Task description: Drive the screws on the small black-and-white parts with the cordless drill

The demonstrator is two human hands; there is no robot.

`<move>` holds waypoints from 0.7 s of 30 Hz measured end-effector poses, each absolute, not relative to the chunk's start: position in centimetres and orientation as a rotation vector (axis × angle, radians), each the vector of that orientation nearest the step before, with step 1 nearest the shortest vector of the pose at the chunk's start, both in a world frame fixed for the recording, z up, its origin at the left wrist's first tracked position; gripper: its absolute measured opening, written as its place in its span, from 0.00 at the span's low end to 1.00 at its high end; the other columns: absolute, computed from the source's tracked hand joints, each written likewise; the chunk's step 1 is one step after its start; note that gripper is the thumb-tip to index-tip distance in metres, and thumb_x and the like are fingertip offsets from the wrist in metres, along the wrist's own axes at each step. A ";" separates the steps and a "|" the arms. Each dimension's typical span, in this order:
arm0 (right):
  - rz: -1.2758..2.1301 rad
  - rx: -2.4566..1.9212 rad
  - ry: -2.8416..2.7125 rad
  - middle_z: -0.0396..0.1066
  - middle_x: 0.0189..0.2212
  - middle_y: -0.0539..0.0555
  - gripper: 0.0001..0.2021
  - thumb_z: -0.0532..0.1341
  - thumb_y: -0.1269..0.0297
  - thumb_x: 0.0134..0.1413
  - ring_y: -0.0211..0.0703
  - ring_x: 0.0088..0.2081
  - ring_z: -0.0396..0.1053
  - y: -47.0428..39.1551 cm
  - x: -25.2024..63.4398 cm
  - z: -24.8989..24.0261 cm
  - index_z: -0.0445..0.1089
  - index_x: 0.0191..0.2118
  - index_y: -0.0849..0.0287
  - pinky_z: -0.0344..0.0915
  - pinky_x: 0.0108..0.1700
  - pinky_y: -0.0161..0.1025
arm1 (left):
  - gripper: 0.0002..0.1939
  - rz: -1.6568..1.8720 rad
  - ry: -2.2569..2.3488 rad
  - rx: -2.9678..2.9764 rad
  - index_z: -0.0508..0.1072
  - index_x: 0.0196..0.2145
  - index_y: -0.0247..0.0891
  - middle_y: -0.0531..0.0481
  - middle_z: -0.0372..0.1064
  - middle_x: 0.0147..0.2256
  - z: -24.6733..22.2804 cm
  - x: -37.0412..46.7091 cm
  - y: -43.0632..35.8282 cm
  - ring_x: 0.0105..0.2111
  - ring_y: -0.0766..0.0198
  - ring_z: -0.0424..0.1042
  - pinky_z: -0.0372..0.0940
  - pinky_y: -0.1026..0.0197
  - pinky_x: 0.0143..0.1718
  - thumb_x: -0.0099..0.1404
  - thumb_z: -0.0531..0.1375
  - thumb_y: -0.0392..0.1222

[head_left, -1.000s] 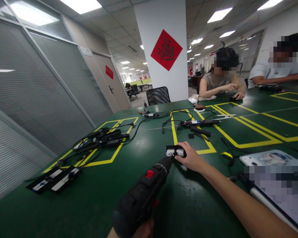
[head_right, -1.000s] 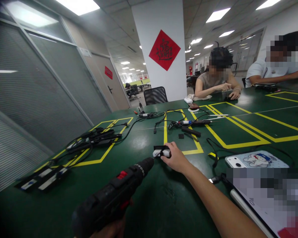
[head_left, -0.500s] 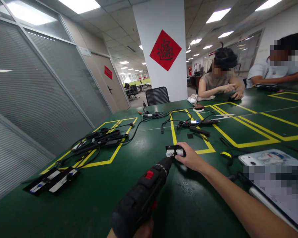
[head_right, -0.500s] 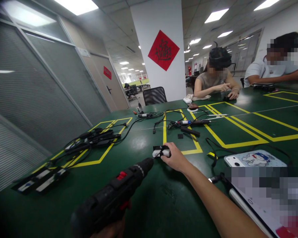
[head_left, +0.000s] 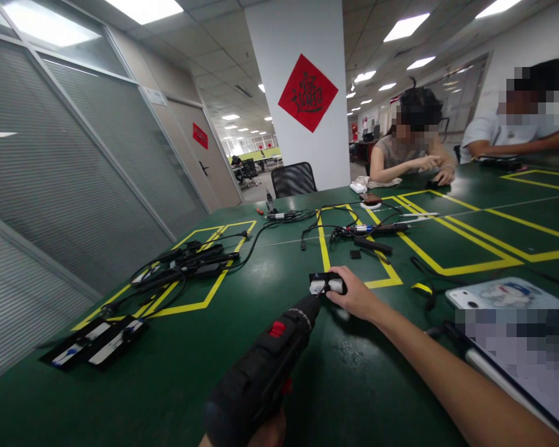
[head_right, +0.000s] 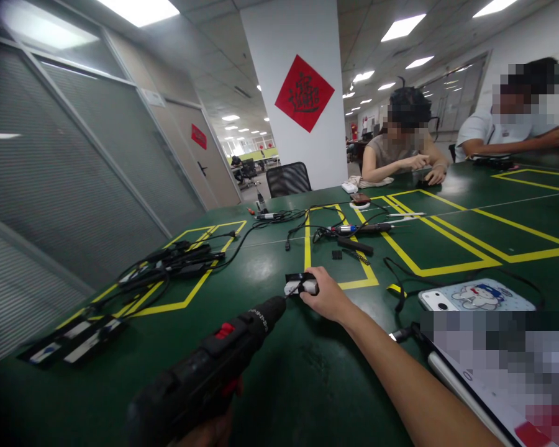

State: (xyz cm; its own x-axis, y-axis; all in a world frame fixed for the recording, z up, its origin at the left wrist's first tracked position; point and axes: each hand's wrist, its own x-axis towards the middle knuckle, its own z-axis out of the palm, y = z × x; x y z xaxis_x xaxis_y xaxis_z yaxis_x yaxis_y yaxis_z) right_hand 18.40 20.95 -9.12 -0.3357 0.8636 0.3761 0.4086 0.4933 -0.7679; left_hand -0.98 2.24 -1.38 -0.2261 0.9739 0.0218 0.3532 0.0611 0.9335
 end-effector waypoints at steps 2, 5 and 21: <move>0.713 -1.044 -1.940 0.60 0.43 0.54 0.23 0.59 0.66 0.43 0.42 0.43 0.62 21.0 18.4 -9.2 0.59 0.49 0.57 0.57 0.48 0.40 | 0.11 1.173 1.676 1.353 0.73 0.21 0.42 0.54 0.69 0.18 -1.4 -0.7 2.5 0.34 0.55 0.73 0.70 0.61 0.34 0.44 0.57 0.26; 0.704 -1.034 -1.937 0.60 0.43 0.54 0.23 0.60 0.66 0.43 0.41 0.43 0.61 21.1 18.4 -9.5 0.59 0.48 0.56 0.57 0.48 0.40 | 0.09 1.197 1.697 1.322 0.72 0.22 0.42 0.51 0.72 0.25 -1.6 -0.3 3.1 0.39 0.54 0.72 0.69 0.59 0.37 0.49 0.56 0.30; 0.706 -1.038 -1.930 0.60 0.42 0.53 0.23 0.59 0.66 0.42 0.41 0.43 0.62 21.0 18.3 -9.4 0.59 0.48 0.57 0.57 0.48 0.40 | 0.13 0.999 1.545 1.308 0.71 0.33 0.42 0.57 0.66 0.13 -2.7 -1.6 2.2 0.12 0.63 0.67 0.62 0.66 0.14 0.46 0.58 0.34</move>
State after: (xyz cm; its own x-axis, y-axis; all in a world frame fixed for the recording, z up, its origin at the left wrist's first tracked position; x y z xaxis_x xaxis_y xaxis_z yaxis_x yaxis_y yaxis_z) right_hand 18.33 21.05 -9.41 -0.3288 0.8585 0.3934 0.4017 0.5042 -0.7645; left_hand -1.57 2.21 -2.66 -0.0851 0.9902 -0.1107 0.3055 0.1317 0.9430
